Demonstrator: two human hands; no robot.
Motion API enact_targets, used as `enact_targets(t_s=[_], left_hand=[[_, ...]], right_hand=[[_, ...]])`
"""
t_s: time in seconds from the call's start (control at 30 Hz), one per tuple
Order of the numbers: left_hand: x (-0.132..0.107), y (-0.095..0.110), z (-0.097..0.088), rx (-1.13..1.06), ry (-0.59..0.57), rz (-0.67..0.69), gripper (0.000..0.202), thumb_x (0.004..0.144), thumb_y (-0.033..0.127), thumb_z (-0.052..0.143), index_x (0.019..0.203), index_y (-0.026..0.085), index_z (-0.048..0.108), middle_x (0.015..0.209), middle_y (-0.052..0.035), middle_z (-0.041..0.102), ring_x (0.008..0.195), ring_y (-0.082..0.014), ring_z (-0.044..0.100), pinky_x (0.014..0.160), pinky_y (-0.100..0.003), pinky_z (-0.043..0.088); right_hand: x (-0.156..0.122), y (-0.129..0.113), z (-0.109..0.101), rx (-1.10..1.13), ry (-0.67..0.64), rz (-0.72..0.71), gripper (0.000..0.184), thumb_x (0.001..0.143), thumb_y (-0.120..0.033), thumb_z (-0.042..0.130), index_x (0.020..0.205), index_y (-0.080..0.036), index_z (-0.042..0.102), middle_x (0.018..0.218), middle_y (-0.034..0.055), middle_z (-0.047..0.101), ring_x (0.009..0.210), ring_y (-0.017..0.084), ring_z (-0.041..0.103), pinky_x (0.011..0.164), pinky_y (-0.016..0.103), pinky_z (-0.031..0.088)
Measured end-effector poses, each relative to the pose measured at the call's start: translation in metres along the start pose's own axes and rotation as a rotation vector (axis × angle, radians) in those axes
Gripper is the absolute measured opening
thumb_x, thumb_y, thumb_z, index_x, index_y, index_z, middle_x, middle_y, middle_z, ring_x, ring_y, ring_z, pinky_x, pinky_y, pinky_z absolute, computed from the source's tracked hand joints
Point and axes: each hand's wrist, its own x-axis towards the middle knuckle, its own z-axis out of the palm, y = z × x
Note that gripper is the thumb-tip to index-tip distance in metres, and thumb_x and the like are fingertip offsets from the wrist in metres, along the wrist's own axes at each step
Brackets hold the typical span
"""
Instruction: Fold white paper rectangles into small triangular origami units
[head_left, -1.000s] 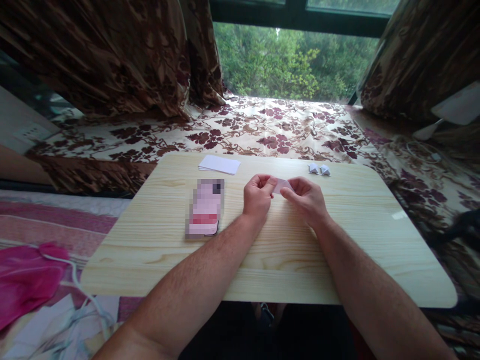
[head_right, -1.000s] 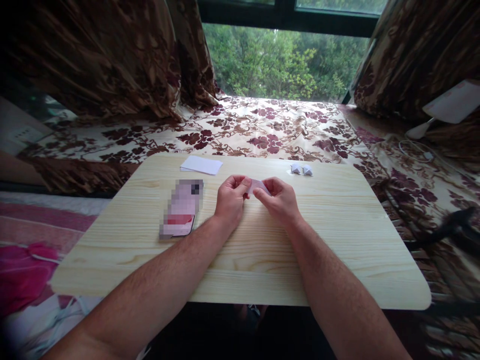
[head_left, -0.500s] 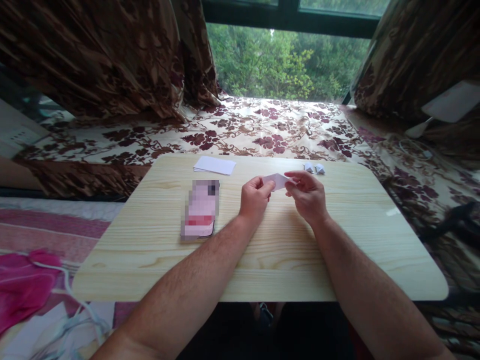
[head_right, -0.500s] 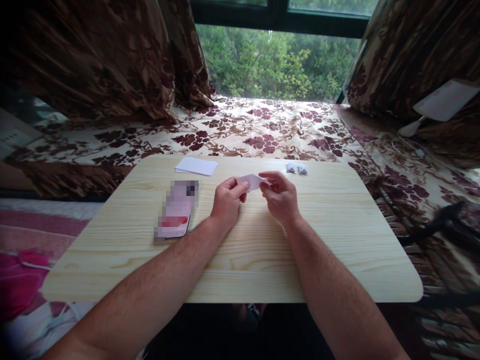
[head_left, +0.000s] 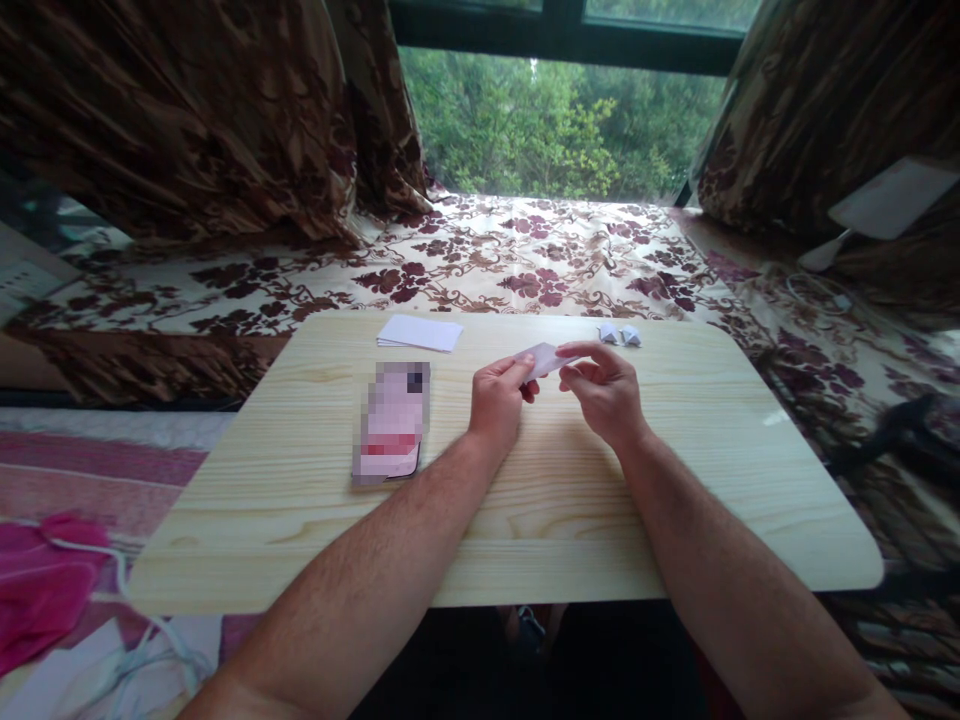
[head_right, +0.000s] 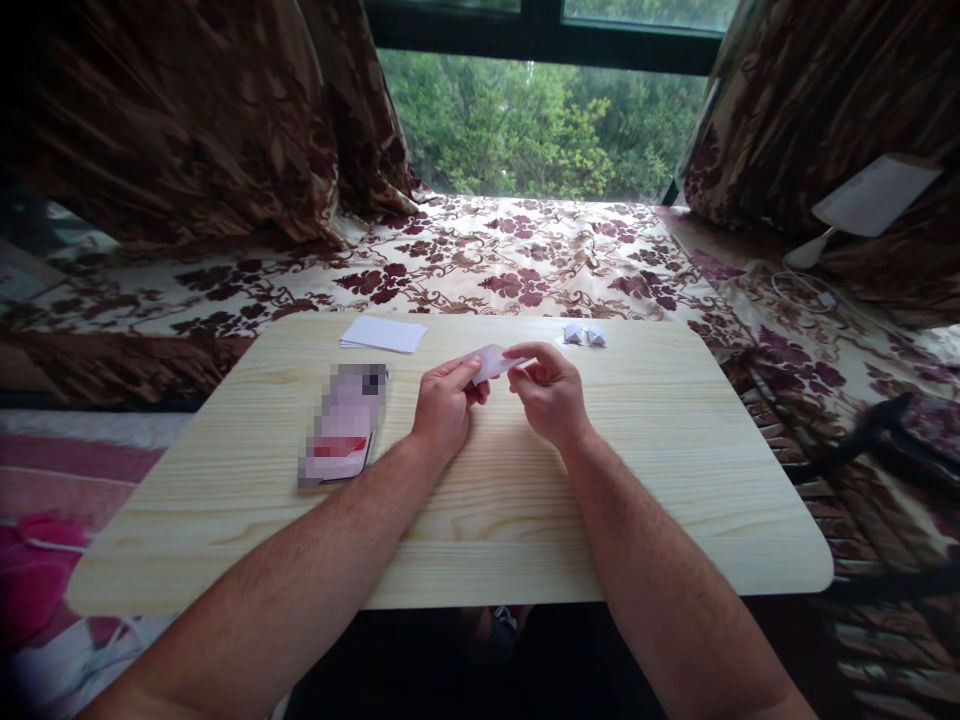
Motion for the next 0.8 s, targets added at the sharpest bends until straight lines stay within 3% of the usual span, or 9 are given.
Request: enact_targets(t_s=[0.2, 0.3, 0.43, 0.53, 0.63, 0.8], left_hand=[[0.0013, 0.0047, 0.0033, -0.161, 0.070, -0.077, 0.023, 0.069, 0.033, 0.076, 0.074, 0.011, 0.070, 0.063, -0.0018, 0.060, 0.051, -0.0083, 0.050, 0.046, -0.021, 0.040], [0.0014, 0.0066, 0.0035, -0.201, 0.070, -0.107, 0.026, 0.068, 0.034, 0.078, 0.080, 0.012, 0.071, 0.071, -0.0024, 0.063, 0.055, -0.0080, 0.053, 0.047, -0.020, 0.042], [0.0029, 0.0067, 0.0032, -0.228, 0.049, -0.112, 0.027, 0.067, 0.035, 0.080, 0.081, 0.013, 0.070, 0.071, -0.0008, 0.062, 0.055, -0.0063, 0.050, 0.048, -0.019, 0.043], [0.0039, 0.0056, 0.0029, -0.207, 0.047, -0.110, 0.027, 0.069, 0.036, 0.080, 0.076, 0.013, 0.067, 0.063, 0.0011, 0.057, 0.051, -0.0055, 0.047, 0.048, -0.020, 0.042], [0.0036, 0.0048, 0.0021, -0.174, 0.033, -0.099, 0.026, 0.068, 0.033, 0.080, 0.072, 0.013, 0.065, 0.058, 0.0026, 0.053, 0.050, -0.0056, 0.047, 0.050, -0.020, 0.041], [0.0011, 0.0051, 0.0013, -0.092, 0.012, -0.082, 0.032, 0.063, 0.026, 0.080, 0.089, 0.013, 0.067, 0.066, 0.0010, 0.061, 0.051, -0.0078, 0.052, 0.050, -0.022, 0.043]], right_hand=[[-0.0003, -0.0049, -0.0014, 0.010, -0.007, 0.037, 0.005, 0.074, -0.019, 0.068, 0.078, -0.018, 0.071, 0.118, 0.0073, 0.068, 0.079, 0.015, 0.066, 0.066, 0.028, 0.055], [0.0003, -0.0048, -0.0018, -0.016, 0.032, 0.066, 0.014, 0.077, -0.031, 0.072, 0.079, -0.017, 0.070, 0.126, 0.0094, 0.065, 0.082, 0.016, 0.068, 0.064, 0.028, 0.056], [0.0013, 0.0000, -0.0009, -0.076, 0.063, 0.104, 0.025, 0.074, -0.039, 0.077, 0.085, -0.018, 0.069, 0.096, 0.0060, 0.072, 0.075, 0.017, 0.070, 0.060, 0.027, 0.056], [0.0013, 0.0028, 0.0004, -0.056, 0.058, 0.119, 0.026, 0.073, -0.038, 0.077, 0.088, -0.019, 0.067, 0.073, 0.0008, 0.068, 0.065, 0.017, 0.069, 0.058, 0.027, 0.056], [0.0016, 0.0024, 0.0016, -0.046, 0.097, 0.101, 0.023, 0.072, -0.034, 0.077, 0.085, -0.019, 0.066, 0.067, -0.0012, 0.066, 0.058, 0.014, 0.066, 0.057, 0.028, 0.056], [0.0040, -0.0011, 0.0010, -0.068, 0.182, 0.021, 0.015, 0.073, -0.027, 0.074, 0.083, -0.019, 0.066, 0.067, -0.0019, 0.066, 0.056, 0.012, 0.062, 0.054, 0.026, 0.054]])
